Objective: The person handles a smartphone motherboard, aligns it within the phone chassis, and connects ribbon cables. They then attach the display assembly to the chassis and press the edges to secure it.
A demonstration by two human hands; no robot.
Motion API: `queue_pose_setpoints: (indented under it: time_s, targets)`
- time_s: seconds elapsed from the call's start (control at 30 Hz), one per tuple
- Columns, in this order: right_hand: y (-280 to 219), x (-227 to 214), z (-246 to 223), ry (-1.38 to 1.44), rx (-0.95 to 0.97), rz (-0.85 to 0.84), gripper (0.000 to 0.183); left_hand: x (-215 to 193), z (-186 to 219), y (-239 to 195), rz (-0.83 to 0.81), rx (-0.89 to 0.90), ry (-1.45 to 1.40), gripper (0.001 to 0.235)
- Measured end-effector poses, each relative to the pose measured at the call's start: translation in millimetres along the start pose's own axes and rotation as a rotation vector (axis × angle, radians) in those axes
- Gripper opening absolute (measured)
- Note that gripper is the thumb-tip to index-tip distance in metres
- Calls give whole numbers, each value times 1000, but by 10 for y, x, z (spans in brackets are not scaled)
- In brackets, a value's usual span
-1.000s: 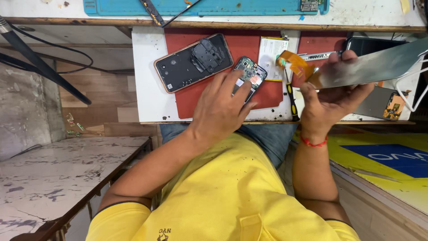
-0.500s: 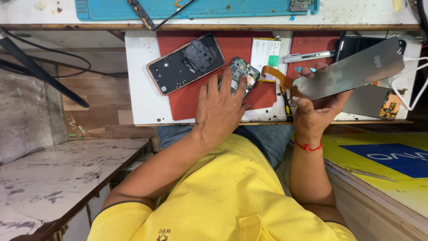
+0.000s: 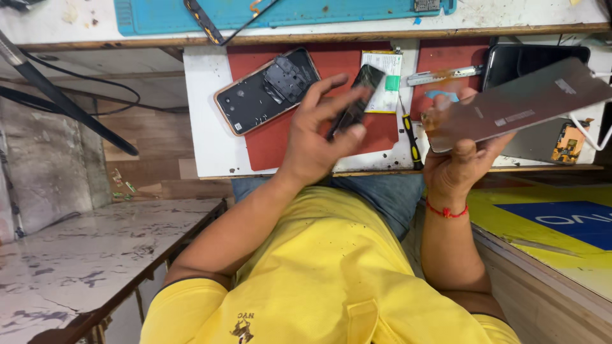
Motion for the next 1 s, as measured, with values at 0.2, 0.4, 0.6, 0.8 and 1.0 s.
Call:
queue_pose_setpoints:
  time_s: [0.2,0.4,0.6,0.8,1.0]
  targets:
    - [-128,453,-229,-84,-102,-23,98,95,-387,93,1,-520,-1047,56]
    - [-326,785,-109,-317,-102,-193,112,95,-329,126,61,-418,-1117,60]
    - [-370,935,87,-653,80,-359,122,-50,-280,150,80,-329,-1143,52]
    - [-368,1029,63,-723,186,-425,123,-103,-295,177,107,-313,-1132,53]
    - [-379,1072,-16,-365,180,-401,108,-30,-283,112,81,-304,-1148,53]
Point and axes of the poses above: each hand's wrist, its own y-axis towards the middle knuckle, its own x-axis out of the palm, z = x × y, the point moved 10 cm from there along y, towards the middle knuckle, and after that the axes turned 13 degrees about z, right-handed, at the moved point
